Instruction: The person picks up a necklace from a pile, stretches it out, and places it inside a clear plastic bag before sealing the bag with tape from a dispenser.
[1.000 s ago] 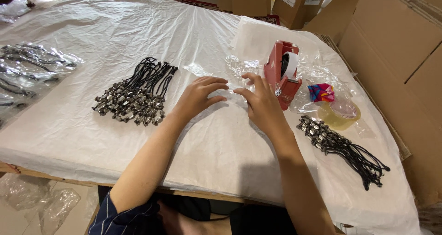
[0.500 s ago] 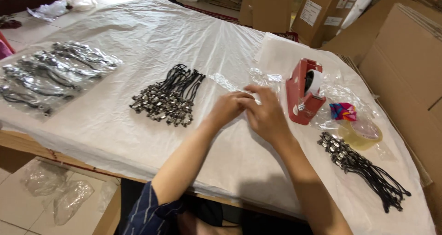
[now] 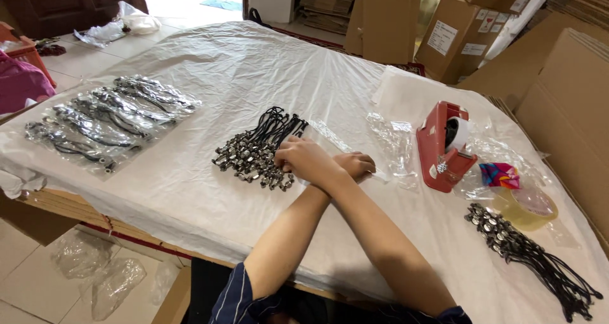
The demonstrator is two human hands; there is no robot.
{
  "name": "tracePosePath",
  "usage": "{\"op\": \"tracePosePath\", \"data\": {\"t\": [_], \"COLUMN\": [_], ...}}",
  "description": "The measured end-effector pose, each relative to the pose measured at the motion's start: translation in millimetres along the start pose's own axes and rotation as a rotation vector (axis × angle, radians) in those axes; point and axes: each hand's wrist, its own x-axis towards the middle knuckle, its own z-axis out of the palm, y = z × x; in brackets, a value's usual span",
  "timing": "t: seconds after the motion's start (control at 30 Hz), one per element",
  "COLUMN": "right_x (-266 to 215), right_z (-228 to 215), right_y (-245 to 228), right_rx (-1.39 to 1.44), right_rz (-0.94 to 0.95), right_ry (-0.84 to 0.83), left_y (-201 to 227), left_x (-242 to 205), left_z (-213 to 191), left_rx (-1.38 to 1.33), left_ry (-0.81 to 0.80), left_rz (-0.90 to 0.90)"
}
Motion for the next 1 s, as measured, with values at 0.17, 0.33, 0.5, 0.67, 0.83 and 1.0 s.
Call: {"op": "tracePosePath", "data": {"t": [0.17,0.33,0.5,0.67,0.83,1.0], "right_x": [1,-4,-12,-41,-97,-142], "right_z": [-19,-32,-70,-124,-212,-254], "right_y": [9,4,11,53,30,14], "right_rx": [0.407,0.906,1.588,1.824,1.652,1.459], "right_rz": [0.085,0.252,0.276,0.216,0.325,0.329], "right_ry": [0.047,0.124,0.708,0.9,0.962,0.839], "left_y": [-25,7,79,112,141,163], "left_x": [3,-4,7,10,21,30], "left_z": [24,-16,-90,-130,-168,-196], "left_rx": [-0.031,-0.052,0.107,0.039,-0.034,-0.17], "left_ry": [-0.073,-0.071,0.112,0.221,0.179,0.353], "left_rz": [0.026,0.004,-0.132,-0.181,-0.238,-0.296]}}
